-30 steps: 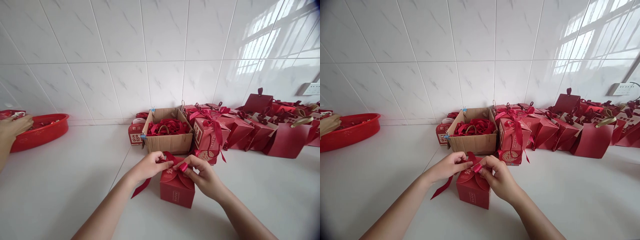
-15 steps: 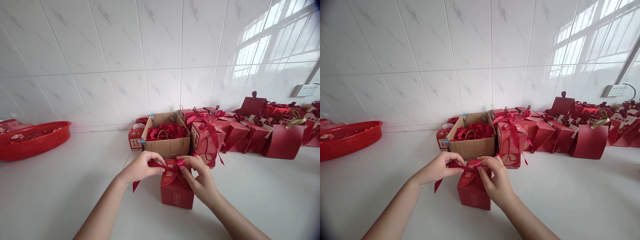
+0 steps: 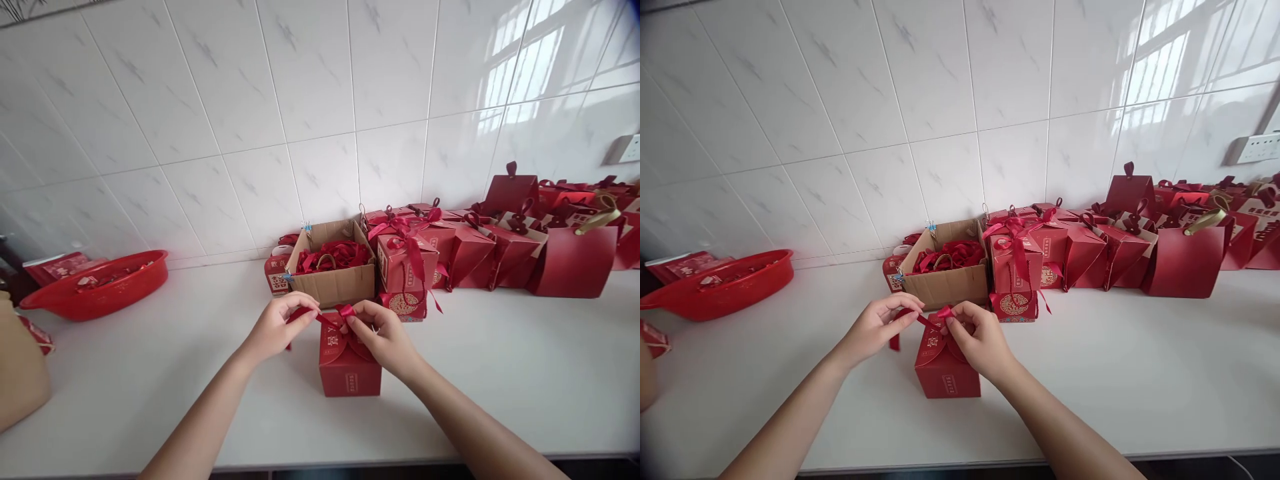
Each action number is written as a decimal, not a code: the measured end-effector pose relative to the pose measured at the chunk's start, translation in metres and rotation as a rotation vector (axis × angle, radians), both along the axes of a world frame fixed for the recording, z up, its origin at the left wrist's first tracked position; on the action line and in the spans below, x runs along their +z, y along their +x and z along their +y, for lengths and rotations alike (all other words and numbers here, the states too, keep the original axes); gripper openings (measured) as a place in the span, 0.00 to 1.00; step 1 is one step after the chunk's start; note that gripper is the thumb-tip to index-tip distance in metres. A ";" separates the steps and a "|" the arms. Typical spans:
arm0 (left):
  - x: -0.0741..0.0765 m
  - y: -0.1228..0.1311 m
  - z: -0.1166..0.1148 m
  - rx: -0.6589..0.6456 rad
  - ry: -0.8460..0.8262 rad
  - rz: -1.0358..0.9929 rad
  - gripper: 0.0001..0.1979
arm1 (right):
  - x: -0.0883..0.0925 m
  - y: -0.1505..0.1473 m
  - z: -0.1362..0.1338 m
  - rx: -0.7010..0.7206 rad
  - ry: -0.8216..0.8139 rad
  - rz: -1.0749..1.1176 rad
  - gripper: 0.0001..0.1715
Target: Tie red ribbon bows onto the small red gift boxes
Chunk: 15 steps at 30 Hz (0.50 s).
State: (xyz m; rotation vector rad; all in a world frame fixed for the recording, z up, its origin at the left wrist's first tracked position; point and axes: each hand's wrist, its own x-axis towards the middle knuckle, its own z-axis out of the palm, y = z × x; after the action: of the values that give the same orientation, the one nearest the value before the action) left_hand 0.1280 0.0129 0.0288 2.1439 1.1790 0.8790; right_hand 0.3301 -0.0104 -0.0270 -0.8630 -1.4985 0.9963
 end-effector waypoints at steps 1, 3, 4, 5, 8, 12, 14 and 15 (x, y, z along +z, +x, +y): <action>-0.001 0.002 -0.003 -0.012 0.007 -0.016 0.09 | 0.001 -0.001 0.000 -0.016 -0.027 0.025 0.11; -0.002 0.006 -0.009 -0.069 0.068 -0.008 0.08 | 0.003 -0.004 0.001 -0.058 -0.044 0.024 0.11; -0.001 0.008 -0.011 -0.113 0.126 0.017 0.07 | 0.003 -0.004 0.002 -0.084 -0.040 -0.003 0.11; 0.001 0.010 -0.014 -0.159 0.192 0.058 0.08 | 0.003 -0.005 0.003 -0.107 -0.032 -0.038 0.11; 0.011 0.020 -0.018 -0.272 0.384 0.213 0.11 | 0.005 -0.005 0.004 -0.132 -0.001 -0.119 0.09; 0.031 0.036 -0.014 -0.293 0.465 0.322 0.11 | 0.008 0.000 0.000 -0.049 0.110 -0.177 0.09; 0.038 0.043 -0.007 -0.279 0.444 0.352 0.11 | 0.009 0.003 -0.003 -0.035 0.195 -0.209 0.11; 0.041 0.046 -0.002 -0.273 0.436 0.367 0.11 | 0.010 0.004 -0.003 -0.038 0.225 -0.220 0.11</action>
State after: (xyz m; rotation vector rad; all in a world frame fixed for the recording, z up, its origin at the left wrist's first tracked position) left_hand 0.1737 0.0106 0.0693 2.8344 0.8756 0.6825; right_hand 0.3336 -0.0136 -0.0173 -0.8555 -1.7366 0.7055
